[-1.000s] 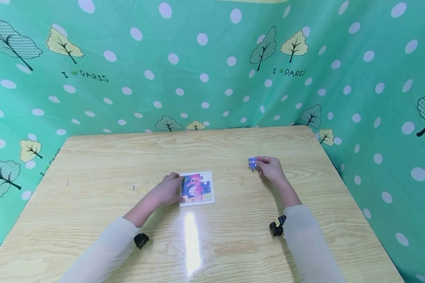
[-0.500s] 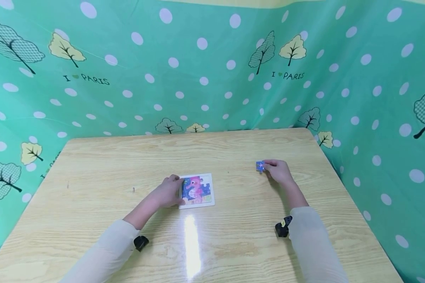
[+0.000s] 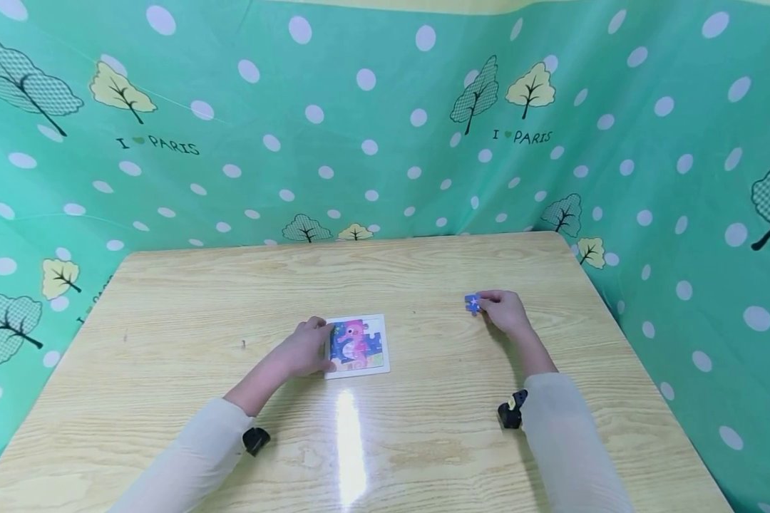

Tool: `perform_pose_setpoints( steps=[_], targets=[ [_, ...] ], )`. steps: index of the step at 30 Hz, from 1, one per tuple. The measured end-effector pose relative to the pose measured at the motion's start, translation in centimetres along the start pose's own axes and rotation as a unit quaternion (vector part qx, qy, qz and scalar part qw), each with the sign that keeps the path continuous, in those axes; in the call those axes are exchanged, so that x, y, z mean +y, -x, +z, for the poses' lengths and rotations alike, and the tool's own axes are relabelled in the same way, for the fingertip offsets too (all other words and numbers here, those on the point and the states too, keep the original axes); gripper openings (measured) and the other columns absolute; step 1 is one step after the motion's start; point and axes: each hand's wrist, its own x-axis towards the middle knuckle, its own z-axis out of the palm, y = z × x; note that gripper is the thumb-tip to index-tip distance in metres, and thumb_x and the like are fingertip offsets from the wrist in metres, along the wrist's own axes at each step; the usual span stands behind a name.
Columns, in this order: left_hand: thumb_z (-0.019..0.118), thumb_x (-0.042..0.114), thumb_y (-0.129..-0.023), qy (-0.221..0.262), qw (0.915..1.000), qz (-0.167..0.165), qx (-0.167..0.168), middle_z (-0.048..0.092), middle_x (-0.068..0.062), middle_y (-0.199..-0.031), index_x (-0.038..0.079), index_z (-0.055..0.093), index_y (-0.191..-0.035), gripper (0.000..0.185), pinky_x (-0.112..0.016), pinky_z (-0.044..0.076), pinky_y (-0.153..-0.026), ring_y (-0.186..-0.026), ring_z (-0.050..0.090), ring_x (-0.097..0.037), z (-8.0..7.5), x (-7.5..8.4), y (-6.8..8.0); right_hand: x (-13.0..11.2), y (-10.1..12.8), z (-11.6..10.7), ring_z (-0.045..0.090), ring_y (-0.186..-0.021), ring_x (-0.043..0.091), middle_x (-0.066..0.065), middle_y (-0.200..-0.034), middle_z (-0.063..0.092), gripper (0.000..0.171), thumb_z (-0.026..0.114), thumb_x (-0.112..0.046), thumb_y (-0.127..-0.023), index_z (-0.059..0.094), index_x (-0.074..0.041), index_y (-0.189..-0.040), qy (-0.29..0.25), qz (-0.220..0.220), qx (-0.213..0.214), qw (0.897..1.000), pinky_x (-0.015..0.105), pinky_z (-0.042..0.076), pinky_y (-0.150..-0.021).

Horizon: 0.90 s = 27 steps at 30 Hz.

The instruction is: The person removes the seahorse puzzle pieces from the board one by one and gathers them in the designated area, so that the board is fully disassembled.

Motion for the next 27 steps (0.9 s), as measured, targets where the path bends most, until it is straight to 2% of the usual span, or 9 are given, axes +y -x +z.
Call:
perform_pose_setpoints(
  steps=[4,10,18,23,27],
  targets=[
    [0.072,0.028,-0.070,-0.003,1.0000,0.000,0.000,0.033,-0.020,-0.136,0.001,0.036,-0.133,0.077,-0.046,0.034,-0.099,-0.124,0.032,-0.035,0.1,-0.1,0.0,0.1,-0.1,0.2,0.053,-0.070,0.010,0.019,-0.107,0.059,0.036,0.048,-0.021,-0.090,0.052,0.000,-0.119,0.005,-0.007,0.007,1.000,0.021,0.046,-0.059],
    [0.072,0.029,-0.071,-0.003,1.0000,0.002,0.001,0.033,-0.020,-0.135,0.001,0.036,-0.133,0.077,-0.046,0.034,-0.099,-0.123,0.033,-0.035,0.1,-0.1,0.0,0.1,-0.2,0.4,0.052,-0.070,0.012,0.016,-0.110,0.057,0.035,0.050,-0.023,-0.089,0.054,-0.004,-0.118,0.006,0.011,0.014,1.000,0.022,0.046,-0.059],
    [0.072,0.029,-0.070,-0.004,1.0000,0.006,0.003,0.033,-0.021,-0.135,0.000,0.036,-0.133,0.077,-0.048,0.035,-0.098,-0.123,0.033,-0.037,0.0,0.0,0.1,-0.1,-0.2,0.8,0.052,-0.087,0.019,0.016,-0.114,0.055,0.034,0.048,-0.024,-0.090,0.055,-0.005,-0.117,0.008,0.017,0.038,0.999,0.021,0.044,-0.064],
    [0.072,0.028,-0.070,-0.005,1.0000,0.007,0.002,0.033,-0.021,-0.135,0.000,0.036,-0.132,0.077,-0.048,0.035,-0.098,-0.123,0.033,-0.037,0.0,0.0,0.1,0.0,-0.3,1.0,0.051,-0.098,0.026,0.018,-0.115,0.055,0.034,0.049,-0.024,-0.089,0.055,-0.004,-0.115,0.022,0.013,0.048,0.999,0.025,0.042,-0.071],
    [0.072,0.028,-0.071,-0.005,1.0000,0.005,-0.001,0.033,-0.021,-0.135,0.000,0.036,-0.132,0.076,-0.047,0.035,-0.099,-0.123,0.033,-0.036,0.0,0.1,0.2,0.0,-0.1,1.1,0.054,-0.096,0.027,0.019,-0.113,0.056,0.033,0.049,-0.022,-0.089,0.056,-0.003,-0.114,0.026,0.004,0.054,0.998,0.027,0.045,-0.073]
  ],
)
